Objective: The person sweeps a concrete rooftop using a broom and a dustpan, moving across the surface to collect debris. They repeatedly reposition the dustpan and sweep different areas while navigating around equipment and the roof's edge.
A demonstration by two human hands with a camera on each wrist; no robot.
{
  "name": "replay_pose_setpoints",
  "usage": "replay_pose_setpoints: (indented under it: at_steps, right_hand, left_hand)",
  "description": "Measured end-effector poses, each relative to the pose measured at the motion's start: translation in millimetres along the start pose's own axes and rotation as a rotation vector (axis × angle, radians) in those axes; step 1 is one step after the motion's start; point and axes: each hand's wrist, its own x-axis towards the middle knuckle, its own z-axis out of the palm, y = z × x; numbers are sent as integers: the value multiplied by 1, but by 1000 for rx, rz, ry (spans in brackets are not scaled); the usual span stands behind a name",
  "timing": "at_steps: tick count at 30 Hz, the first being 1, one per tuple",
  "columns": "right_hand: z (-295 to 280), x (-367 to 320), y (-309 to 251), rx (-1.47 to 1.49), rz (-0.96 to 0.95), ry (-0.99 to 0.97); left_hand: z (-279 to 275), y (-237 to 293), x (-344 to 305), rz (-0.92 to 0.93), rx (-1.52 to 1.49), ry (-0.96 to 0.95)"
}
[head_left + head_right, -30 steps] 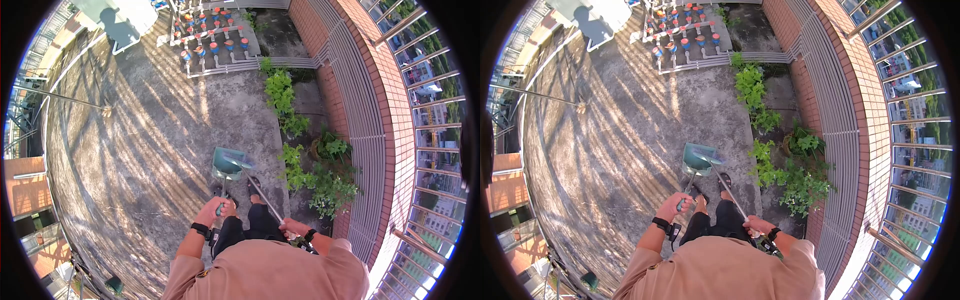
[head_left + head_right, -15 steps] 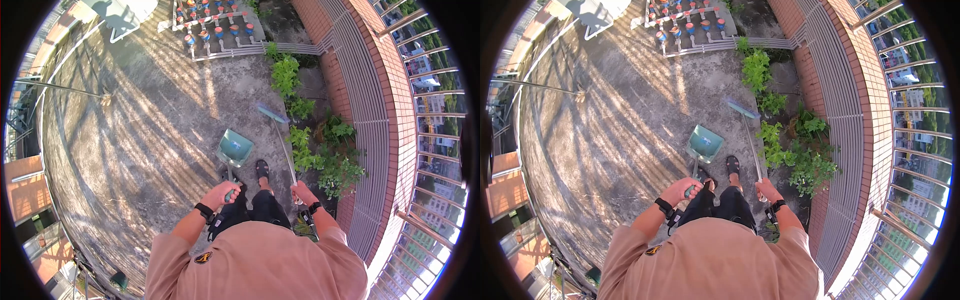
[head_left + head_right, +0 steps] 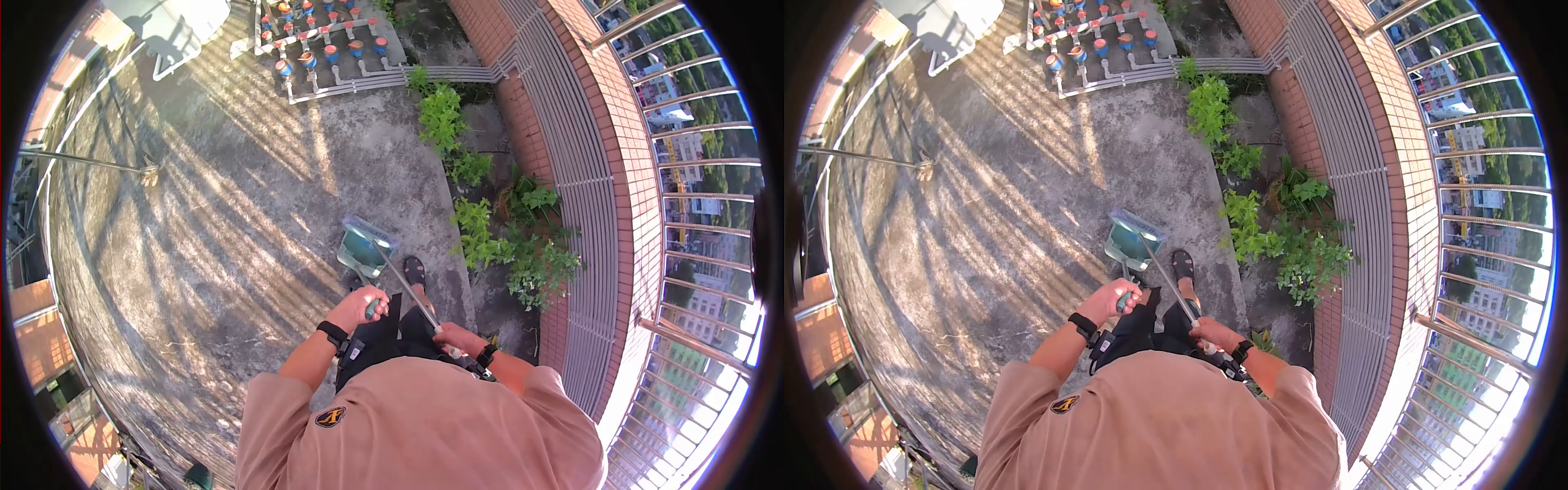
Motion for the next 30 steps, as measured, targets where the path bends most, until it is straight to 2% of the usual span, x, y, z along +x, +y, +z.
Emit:
replay_pose_setpoints:
  at_steps: [2,5,7,9,10,14,16,19,21,23,24,25,27,28,30]
  right_hand:
    - [2,-4,-6,83,-53,40]
    - [-5,1,-18,50,-125,84]
    - [-9,-9,-51,34,-127,72]
    - [-18,-11,-80,119,-71,30]
    - [-30,-2,-90,147,-102,36]
    - [-73,21,-176,-6,-173,4]
    - [-104,47,-223,-242,-291,35]
    - [-148,81,-304,-251,-336,39]
    - [-180,116,-358,-220,-363,-3]
    - [-199,140,-397,-379,-355,113]
    - [-203,141,-415,-346,-315,123]
    - [-215,153,-418,-337,-312,120]
    - [-231,187,-417,-510,-333,239]
    - [-231,186,-418,-679,-225,154]
    - [-222,174,-400,-645,-60,152]
  left_hand:
    - [-7,-4,-5,0,-29,-19]
    - [-17,-9,-19,15,-112,-44]
    - [-24,-11,-20,-46,-229,-103]
    - [-19,-8,-28,16,-265,-105]
    - [-16,-4,-30,11,-335,-106]
    - [-6,10,-17,49,-399,-84]
    - [2,22,-15,69,-427,-60]
    - [14,46,-7,93,-472,-14]
    - [10,60,1,120,-618,-118]
    - [22,79,0,142,-677,-102]
    - [27,88,2,168,-695,-119]
    - [29,100,6,161,-694,-111]
    - [39,117,7,204,-729,-47]
    - [40,129,10,192,-750,-18]
    - [44,145,15,220,-757,18]
